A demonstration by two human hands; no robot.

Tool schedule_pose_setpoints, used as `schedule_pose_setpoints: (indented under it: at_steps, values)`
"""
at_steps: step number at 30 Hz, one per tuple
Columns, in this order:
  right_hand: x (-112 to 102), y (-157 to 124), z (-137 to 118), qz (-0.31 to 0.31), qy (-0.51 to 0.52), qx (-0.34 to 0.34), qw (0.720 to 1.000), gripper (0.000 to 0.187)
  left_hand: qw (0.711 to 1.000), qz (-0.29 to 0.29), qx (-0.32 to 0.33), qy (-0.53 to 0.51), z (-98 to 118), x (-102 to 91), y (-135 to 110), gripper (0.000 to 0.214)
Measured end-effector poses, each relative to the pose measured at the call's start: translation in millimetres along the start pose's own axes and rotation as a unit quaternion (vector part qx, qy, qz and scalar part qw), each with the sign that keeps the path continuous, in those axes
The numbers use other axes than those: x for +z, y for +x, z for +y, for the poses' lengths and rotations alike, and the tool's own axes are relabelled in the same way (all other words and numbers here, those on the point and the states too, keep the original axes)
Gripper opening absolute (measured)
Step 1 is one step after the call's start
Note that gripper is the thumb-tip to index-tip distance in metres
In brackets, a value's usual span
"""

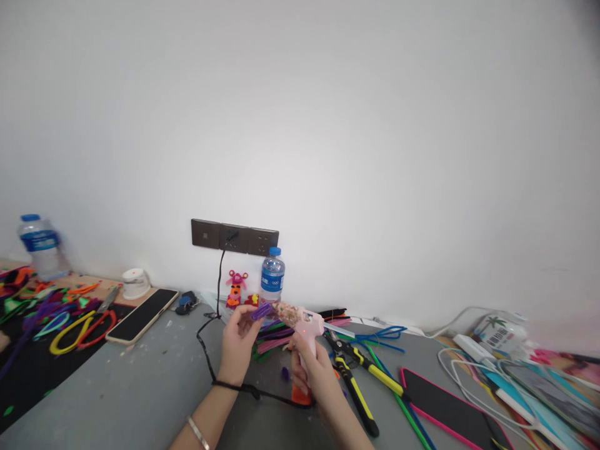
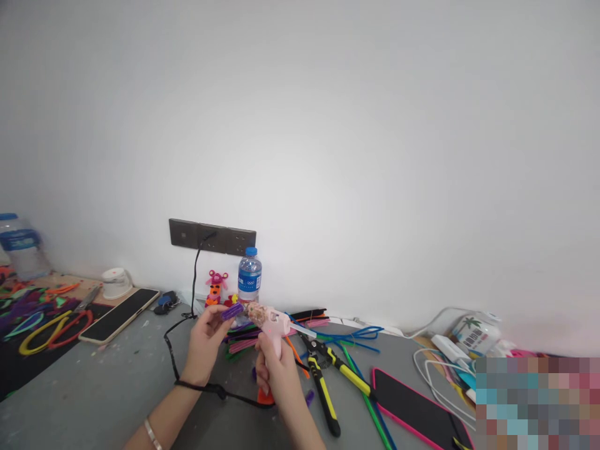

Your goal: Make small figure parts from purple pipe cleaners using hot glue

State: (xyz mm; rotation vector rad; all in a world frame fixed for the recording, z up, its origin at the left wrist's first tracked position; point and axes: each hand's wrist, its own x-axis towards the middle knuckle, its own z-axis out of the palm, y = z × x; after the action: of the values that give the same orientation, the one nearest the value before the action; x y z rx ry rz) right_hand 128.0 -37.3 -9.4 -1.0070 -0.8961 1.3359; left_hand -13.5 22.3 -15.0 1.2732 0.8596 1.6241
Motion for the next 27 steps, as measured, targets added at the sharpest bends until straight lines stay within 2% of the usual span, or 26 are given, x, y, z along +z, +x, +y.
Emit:
schedule_pose_setpoints:
  at_steps: [5,9,15,21,27]
  values:
    - [2.5,-7.0,-12.8,-0.002,0.017,-0.029,0.999,0.054,1.0,-0.008,-0.005,0.01,-2.5,-2.2,-0.6,0.022]
    - [3.1,-9.2,-11.5,-0.02,0.026,-0.038,0.999,0.054,0.999,-0.006,-0.014,0.048,-3.1,-4.4,0.2,0.023]
    - [1.2,-3.6,3.4,-0.054,-0.003,-0.004,0.999,0.057,0.997,-0.002,-0.014,0.073,-0.5,-3.6,1.5,0.021]
    - [4.1,-9.3,-2.4,-0.079,-0.021,0.019,0.996,0.059,0.998,-0.003,-0.025,0.065,-0.4,-4.2,1.1,0.023]
    - [3.9,-11.4,-2.5,-0.071,-0.039,0.041,0.996,0.061,0.997,-0.003,-0.028,0.074,1.0,-4.3,-0.2,0.022]
